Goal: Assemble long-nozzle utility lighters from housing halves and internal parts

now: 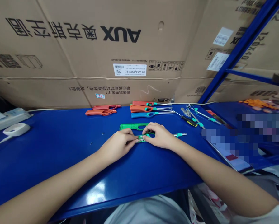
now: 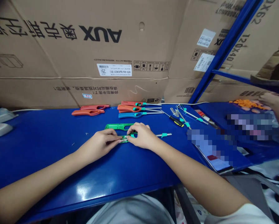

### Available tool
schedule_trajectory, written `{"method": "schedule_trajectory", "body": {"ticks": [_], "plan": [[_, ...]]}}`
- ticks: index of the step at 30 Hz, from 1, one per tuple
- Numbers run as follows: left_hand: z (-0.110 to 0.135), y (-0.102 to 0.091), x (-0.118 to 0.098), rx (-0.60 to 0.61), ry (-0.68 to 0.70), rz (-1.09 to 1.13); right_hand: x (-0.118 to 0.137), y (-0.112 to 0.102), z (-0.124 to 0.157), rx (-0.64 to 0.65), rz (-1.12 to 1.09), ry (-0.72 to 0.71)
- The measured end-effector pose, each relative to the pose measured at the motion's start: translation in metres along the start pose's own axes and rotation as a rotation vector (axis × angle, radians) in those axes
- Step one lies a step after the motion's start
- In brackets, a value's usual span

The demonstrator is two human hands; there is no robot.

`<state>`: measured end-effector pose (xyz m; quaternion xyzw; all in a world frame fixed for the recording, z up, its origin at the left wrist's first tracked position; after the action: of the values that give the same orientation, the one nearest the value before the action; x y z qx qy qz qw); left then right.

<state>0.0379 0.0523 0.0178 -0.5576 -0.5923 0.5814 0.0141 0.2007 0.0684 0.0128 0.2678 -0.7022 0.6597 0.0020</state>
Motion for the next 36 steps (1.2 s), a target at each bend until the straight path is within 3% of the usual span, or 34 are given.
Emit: {"method": "schedule_trajectory", "body": {"ticks": [7, 17, 21, 25, 28, 31, 33, 36], "plan": [[0.0, -0.002, -0.008, -0.018, -0.025, -0.013, -0.001, 0.0, -0.001, 0.002, -0.065, -0.052], [-0.001, -0.001, -0.004, -0.001, -0.037, 0.023, -0.001, 0.002, 0.001, 0.03, -0.03, -0.027], [-0.001, -0.002, -0.004, -0.01, -0.041, 0.025, -0.001, 0.0, 0.001, -0.015, -0.087, -0.054], [0.0, -0.003, -0.002, -0.001, -0.054, 0.009, -0.014, -0.019, -0.003, -0.169, -0.151, -0.048], [0.001, -0.005, -0.002, 0.0, -0.049, -0.017, -0.033, -0.045, -0.001, -0.237, 0.045, -0.043], [0.001, -0.009, -0.005, -0.027, -0.01, -0.072, -0.053, -0.062, 0.006, -0.036, 0.238, -0.05], [0.0, -0.011, -0.006, -0.035, 0.019, -0.112, -0.066, -0.065, 0.014, 0.194, 0.197, -0.023], [-0.001, -0.011, -0.007, -0.02, 0.042, -0.129, -0.071, -0.067, 0.024, 0.376, 0.109, -0.011]]}}
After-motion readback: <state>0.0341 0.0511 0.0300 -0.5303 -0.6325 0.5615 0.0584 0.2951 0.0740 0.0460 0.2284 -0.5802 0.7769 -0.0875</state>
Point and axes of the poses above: each hand's wrist, its own z-axis away from the middle knuckle, its own y-axis out of the palm, x = y × z, the point moved 6 cm from there along -z, towards the middle knuckle, and after that the axes turned 15 degrees about z, right-handed, at the moved point
